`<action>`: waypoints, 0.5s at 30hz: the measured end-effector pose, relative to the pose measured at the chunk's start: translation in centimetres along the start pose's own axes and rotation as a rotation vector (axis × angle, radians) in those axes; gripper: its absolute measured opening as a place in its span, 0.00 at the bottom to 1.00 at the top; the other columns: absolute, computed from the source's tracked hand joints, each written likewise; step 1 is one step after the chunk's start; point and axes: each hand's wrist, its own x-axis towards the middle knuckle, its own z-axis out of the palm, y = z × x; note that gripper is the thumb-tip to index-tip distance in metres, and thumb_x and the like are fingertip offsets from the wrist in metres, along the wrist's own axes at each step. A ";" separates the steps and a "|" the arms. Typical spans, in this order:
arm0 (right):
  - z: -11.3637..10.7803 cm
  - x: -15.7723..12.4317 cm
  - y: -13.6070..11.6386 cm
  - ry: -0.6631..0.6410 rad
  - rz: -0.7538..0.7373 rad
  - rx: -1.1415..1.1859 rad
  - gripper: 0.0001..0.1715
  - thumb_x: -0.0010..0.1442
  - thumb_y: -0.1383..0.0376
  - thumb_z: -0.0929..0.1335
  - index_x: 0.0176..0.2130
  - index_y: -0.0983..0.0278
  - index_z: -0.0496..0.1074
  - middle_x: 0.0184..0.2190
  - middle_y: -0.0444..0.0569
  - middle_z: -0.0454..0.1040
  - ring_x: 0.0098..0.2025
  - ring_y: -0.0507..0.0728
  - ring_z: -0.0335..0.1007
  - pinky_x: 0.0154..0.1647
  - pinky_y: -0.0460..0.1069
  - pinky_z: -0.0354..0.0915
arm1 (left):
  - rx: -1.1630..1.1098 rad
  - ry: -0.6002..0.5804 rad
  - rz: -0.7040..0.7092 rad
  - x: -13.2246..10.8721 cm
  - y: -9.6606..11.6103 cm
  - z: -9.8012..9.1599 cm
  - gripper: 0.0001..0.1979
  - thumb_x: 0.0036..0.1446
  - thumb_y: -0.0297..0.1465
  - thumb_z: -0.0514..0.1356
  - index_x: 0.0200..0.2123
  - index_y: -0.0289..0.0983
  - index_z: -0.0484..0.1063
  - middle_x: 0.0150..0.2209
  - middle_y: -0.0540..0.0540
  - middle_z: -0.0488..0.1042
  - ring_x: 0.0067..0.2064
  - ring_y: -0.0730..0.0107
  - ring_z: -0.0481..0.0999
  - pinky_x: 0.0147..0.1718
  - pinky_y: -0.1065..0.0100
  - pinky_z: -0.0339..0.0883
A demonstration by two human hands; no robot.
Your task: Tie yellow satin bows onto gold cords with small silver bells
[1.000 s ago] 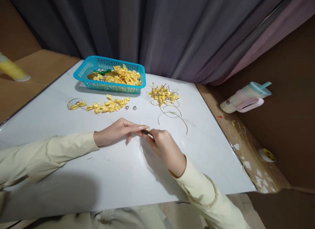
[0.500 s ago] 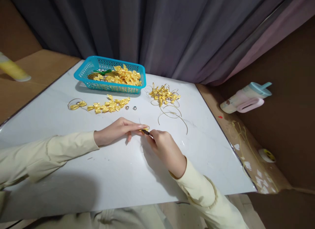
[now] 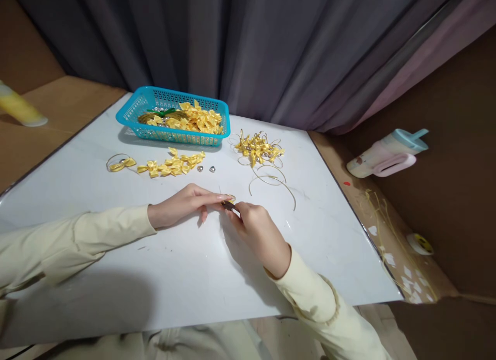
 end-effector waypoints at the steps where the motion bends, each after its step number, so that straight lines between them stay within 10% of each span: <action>1: 0.0 0.0 0.0 0.000 -0.002 0.001 0.13 0.60 0.66 0.61 0.30 0.68 0.71 0.20 0.48 0.71 0.19 0.50 0.59 0.23 0.45 0.54 | 0.000 -0.001 0.002 0.0 0.0 0.0 0.14 0.55 0.34 0.58 0.41 0.35 0.77 0.39 0.40 0.78 0.27 0.73 0.73 0.19 0.75 0.63; 15: 0.2 -0.2 0.2 0.028 -0.042 -0.009 0.16 0.62 0.65 0.59 0.28 0.67 0.69 0.19 0.49 0.71 0.18 0.50 0.60 0.21 0.45 0.52 | -0.023 0.013 -0.012 0.0 0.1 0.0 0.14 0.54 0.34 0.59 0.41 0.35 0.77 0.39 0.40 0.78 0.29 0.73 0.74 0.19 0.76 0.62</action>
